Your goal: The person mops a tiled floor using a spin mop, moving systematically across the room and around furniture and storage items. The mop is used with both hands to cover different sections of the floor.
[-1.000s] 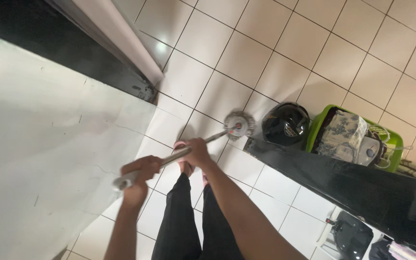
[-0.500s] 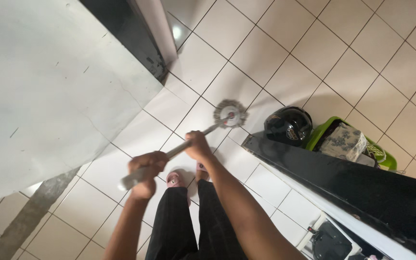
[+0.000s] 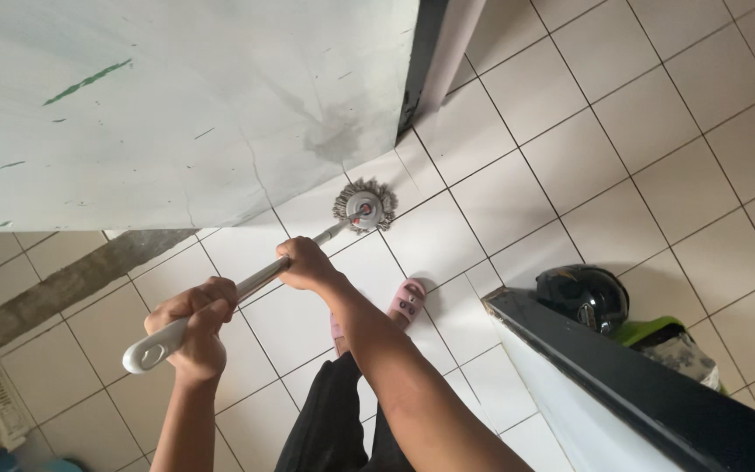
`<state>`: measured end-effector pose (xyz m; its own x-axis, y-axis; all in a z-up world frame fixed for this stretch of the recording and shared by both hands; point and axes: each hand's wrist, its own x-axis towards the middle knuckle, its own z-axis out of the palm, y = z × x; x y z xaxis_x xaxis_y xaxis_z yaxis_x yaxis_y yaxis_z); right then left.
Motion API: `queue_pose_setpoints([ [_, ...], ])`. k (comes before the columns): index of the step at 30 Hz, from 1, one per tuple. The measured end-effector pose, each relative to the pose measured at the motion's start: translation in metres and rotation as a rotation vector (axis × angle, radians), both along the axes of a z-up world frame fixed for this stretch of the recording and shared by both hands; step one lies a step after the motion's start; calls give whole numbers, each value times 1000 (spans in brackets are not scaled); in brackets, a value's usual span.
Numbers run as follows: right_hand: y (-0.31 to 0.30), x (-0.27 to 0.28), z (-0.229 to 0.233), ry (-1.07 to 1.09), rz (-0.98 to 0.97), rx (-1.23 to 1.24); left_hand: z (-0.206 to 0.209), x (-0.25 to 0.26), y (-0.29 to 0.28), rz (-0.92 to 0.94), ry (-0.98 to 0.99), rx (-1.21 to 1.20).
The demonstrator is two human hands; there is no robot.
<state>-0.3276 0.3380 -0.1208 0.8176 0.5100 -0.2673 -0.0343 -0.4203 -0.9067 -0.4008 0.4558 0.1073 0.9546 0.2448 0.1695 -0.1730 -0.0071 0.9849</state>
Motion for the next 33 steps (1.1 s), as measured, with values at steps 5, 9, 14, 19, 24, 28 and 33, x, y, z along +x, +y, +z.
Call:
queue_pose_setpoints([
  [5,-38,9,-37,-345,-34,-141,-41,-7,-19,-41,27,-96],
  [9,-102,24,-86,-613,-84,-309,-71,-13,-59,-124,158,57],
  [14,-64,28,-77,-490,36,-191,-64,-20,-24,-15,320,109],
  [19,31,4,-23,-107,76,-114,-38,-42,38,36,153,-11],
  [24,-6,-26,-23,-179,-64,-225,-53,-34,41,-155,254,-38],
  [28,-108,-75,-63,-113,-242,-424,-94,-29,-13,-481,328,-26],
  [33,-158,-102,-92,-198,-371,-426,-90,-32,-46,-628,318,-27],
])
